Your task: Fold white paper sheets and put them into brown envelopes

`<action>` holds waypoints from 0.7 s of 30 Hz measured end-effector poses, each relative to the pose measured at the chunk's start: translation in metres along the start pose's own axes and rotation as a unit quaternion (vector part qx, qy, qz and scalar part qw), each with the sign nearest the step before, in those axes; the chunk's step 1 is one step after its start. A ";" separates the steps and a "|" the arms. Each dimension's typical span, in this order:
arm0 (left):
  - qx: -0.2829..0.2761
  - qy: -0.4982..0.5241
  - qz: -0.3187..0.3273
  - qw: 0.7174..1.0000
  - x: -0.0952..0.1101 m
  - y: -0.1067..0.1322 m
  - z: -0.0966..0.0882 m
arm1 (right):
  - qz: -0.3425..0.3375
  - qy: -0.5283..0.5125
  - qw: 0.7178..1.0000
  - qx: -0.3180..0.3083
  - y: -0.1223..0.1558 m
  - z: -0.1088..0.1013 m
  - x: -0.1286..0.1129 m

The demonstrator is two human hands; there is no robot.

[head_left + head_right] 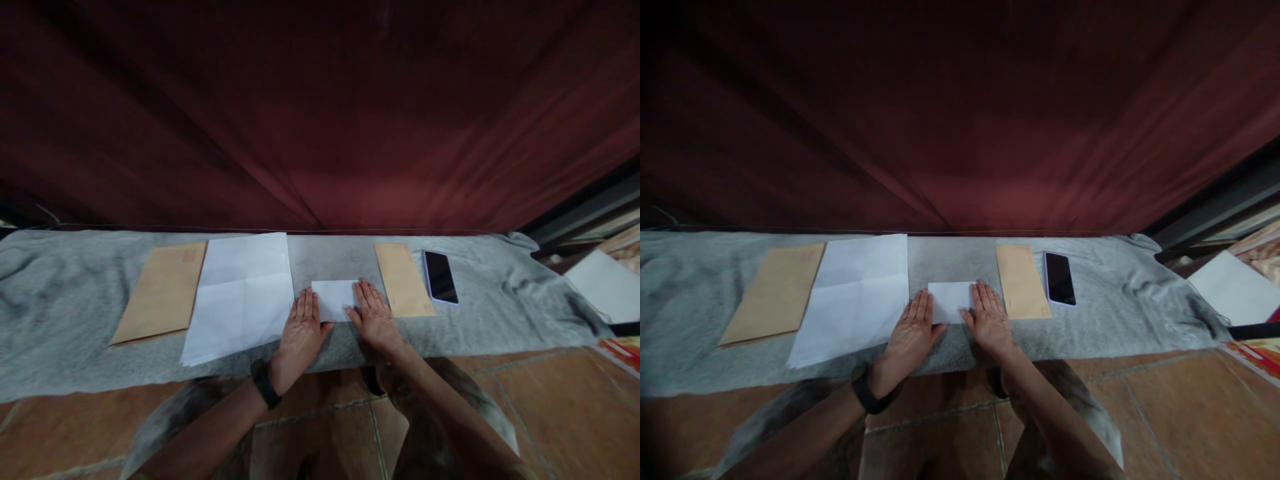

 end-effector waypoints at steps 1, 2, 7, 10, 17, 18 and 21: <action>0.004 0.000 0.001 1.000 0.000 0.001 0.000 | -0.001 -0.002 1.000 0.002 0.000 0.000 0.001; 0.008 0.000 0.002 1.000 0.000 0.003 0.000 | -0.002 -0.003 1.000 0.004 0.000 0.001 0.001; 0.020 0.003 0.008 1.000 0.002 0.010 0.000 | -0.003 -0.007 1.000 0.002 0.001 0.004 0.003; 0.013 -0.010 0.006 1.000 0.003 0.017 0.003 | -0.002 -0.012 1.000 -0.001 0.002 0.005 0.003; -0.013 -0.039 -0.009 0.999 0.009 0.028 -0.002 | -0.001 -0.012 1.000 -0.004 0.002 0.006 0.005; -0.013 -0.036 -0.010 0.999 0.010 0.028 -0.006 | -0.001 -0.012 1.000 -0.003 0.002 0.006 0.005; 0.009 -0.016 0.008 1.000 0.018 0.027 -0.020 | 0.002 -0.015 1.000 -0.002 0.001 0.005 0.004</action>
Point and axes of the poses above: each hand's wrist, its own y-axis away from the middle knuckle, its own z-axis out of the palm, x = y × z, the point moved 6 cm from there along -y, towards the middle knuckle, and after that the axes turned 13 degrees about y, right-handed, at the moved point
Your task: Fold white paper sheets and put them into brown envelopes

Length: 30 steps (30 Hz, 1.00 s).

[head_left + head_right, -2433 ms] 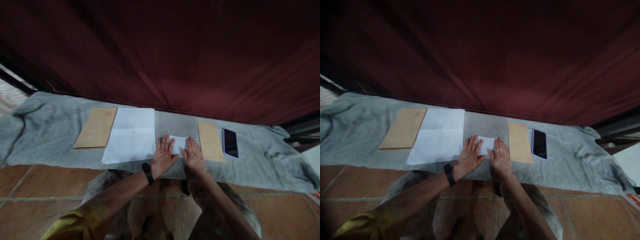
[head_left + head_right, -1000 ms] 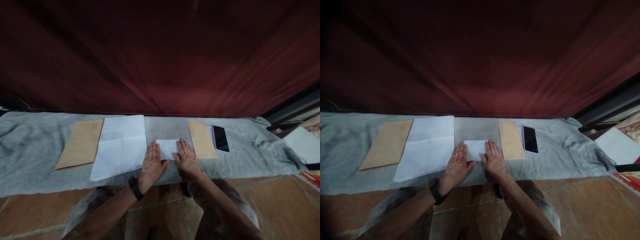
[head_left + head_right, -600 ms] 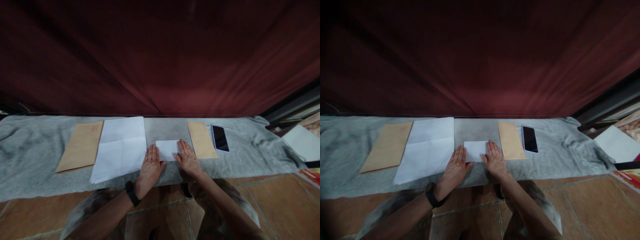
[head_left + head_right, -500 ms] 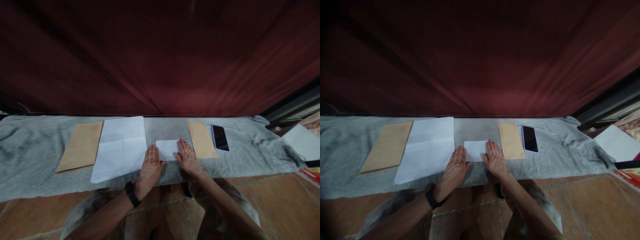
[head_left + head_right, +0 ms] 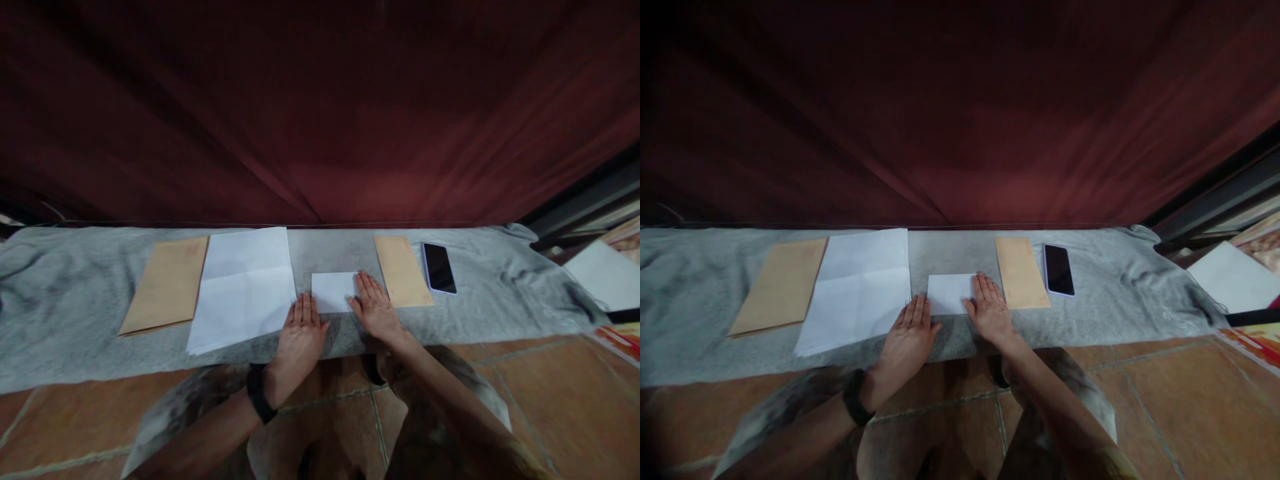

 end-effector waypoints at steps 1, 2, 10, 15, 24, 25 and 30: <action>0.007 0.009 0.019 1.000 0.005 0.000 -0.004 | 0.001 -0.001 1.000 -0.001 0.000 0.000 0.000; 0.009 0.018 0.044 0.999 0.010 0.000 -0.005 | 0.003 -0.003 1.000 -0.003 -0.001 0.000 0.000; -0.024 0.026 0.116 0.993 0.029 0.006 0.014 | -0.061 -0.060 0.996 -0.038 -0.007 -0.017 -0.017; -0.028 0.023 0.115 0.993 0.027 0.013 0.013 | -0.216 -0.139 0.964 -0.066 -0.007 -0.030 -0.054; -0.025 0.036 0.086 0.995 0.026 0.032 0.014 | -0.201 -0.100 0.974 -0.042 -0.020 -0.011 -0.059; -0.023 0.037 0.084 0.996 0.026 0.032 0.014 | -0.197 -0.095 0.975 -0.040 -0.023 -0.009 -0.058; -0.015 0.034 0.089 0.995 0.027 0.031 0.013 | -0.178 -0.072 0.981 -0.037 -0.033 -0.004 -0.051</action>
Point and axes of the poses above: each hand's wrist, its own y-axis away from the middle knuckle, its own z-axis out of the palm, x = y × z, the point moved 6 cm from there along -y, towards the middle knuckle, and after that the axes turned 13 degrees about y, right-handed, at the moved point
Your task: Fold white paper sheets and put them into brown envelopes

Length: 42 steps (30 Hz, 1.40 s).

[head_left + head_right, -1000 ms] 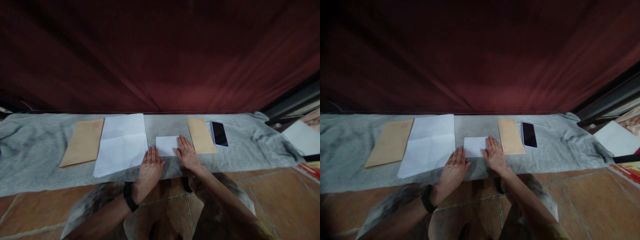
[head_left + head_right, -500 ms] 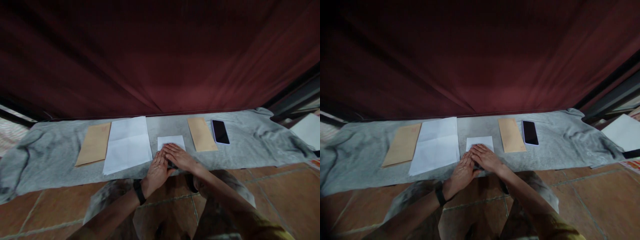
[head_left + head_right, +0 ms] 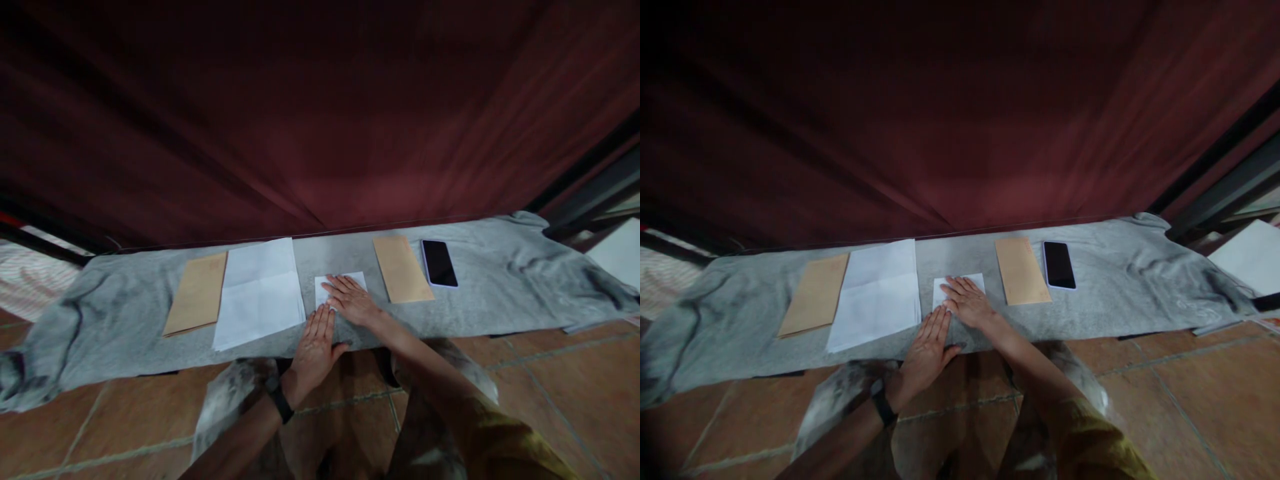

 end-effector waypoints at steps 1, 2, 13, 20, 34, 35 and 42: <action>0.000 -0.001 0.001 1.000 0.000 0.000 0.000 | 0.005 0.004 1.000 -0.001 -0.001 0.001 0.003; -0.001 -0.002 0.002 1.000 0.000 0.000 0.000 | 0.010 0.007 1.000 -0.002 -0.002 0.001 0.005; 0.002 0.005 -0.007 1.000 0.000 -0.004 -0.006 | 0.079 0.011 0.997 -0.010 0.000 -0.006 0.025; 0.001 -0.011 -0.008 1.000 -0.004 -0.007 -0.003 | -0.029 -0.025 0.999 0.008 0.022 -0.008 -0.015; 0.004 -0.008 -0.008 1.000 -0.004 -0.007 -0.005 | 0.118 0.028 0.992 0.031 0.043 -0.003 0.027; 0.005 -0.003 -0.011 1.000 -0.004 -0.008 -0.006 | 0.118 0.027 0.992 0.035 0.044 -0.003 0.028; 0.077 0.068 -0.092 0.990 -0.027 -0.038 -0.014 | 0.110 0.032 0.992 0.050 0.046 -0.005 0.028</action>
Point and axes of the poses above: each hand's wrist, its own y-axis away from the middle knuckle, its own z-axis out of the palm, x = y × z, the point moved 6 cm from there along -y, towards the middle knuckle, and after that the axes turned 13 degrees about y, right-handed, at the moved point
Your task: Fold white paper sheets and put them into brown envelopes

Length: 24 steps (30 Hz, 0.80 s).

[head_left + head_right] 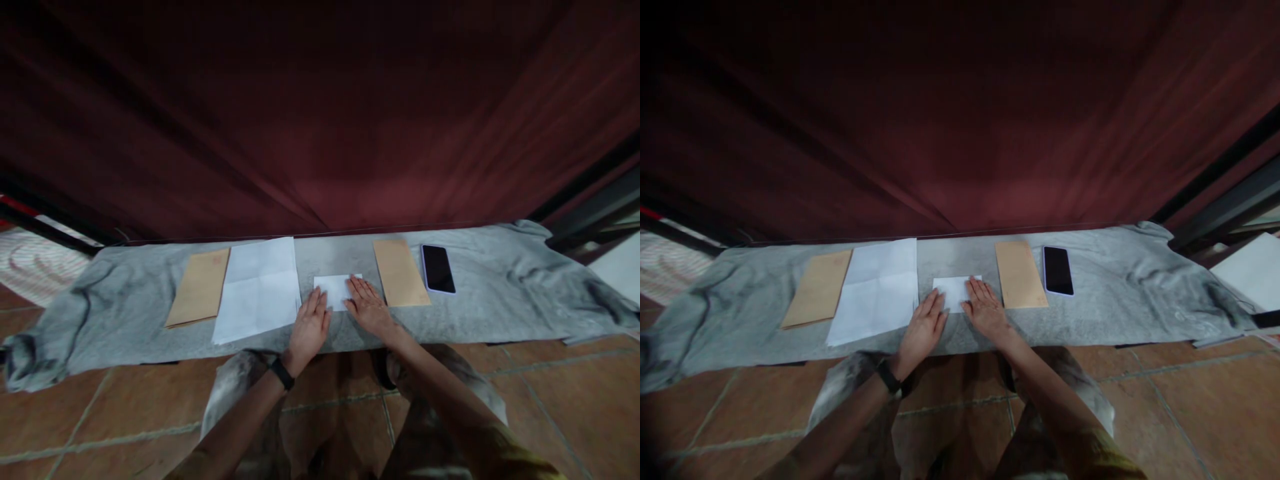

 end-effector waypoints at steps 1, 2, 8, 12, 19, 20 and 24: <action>0.018 0.019 -0.020 0.999 -0.005 -0.007 0.000 | 0.000 0.000 1.000 0.001 0.000 -0.001 0.000; 0.034 0.042 -0.043 0.998 -0.011 -0.015 0.000 | 0.000 0.000 1.000 0.001 0.000 -0.001 0.000; 0.090 0.272 -0.246 0.926 -0.045 -0.041 0.000 | -0.030 0.001 0.999 -0.022 0.000 -0.004 0.000; 0.110 0.415 -0.375 0.821 -0.054 -0.041 0.004 | -0.068 -0.012 0.995 -0.068 0.004 -0.011 0.000; 0.080 0.535 -0.445 0.714 -0.049 -0.040 -0.009 | -0.080 -0.148 0.982 -0.087 -0.001 -0.040 0.004; 0.075 0.553 -0.448 0.699 -0.048 -0.040 -0.014 | -0.050 -0.187 0.978 -0.072 -0.004 -0.044 0.009; 0.041 0.622 -0.440 0.646 -0.040 -0.040 -0.029 | 0.100 -0.336 0.936 -0.029 -0.015 -0.048 0.034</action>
Point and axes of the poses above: each hand's wrist, its own y-axis away from the middle knuckle, its own z-axis out of the palm, x = y × z, the point moved 6 cm from there along -y, towards the middle knuckle, and after that the axes turned 13 degrees about y, right-handed, at the moved point
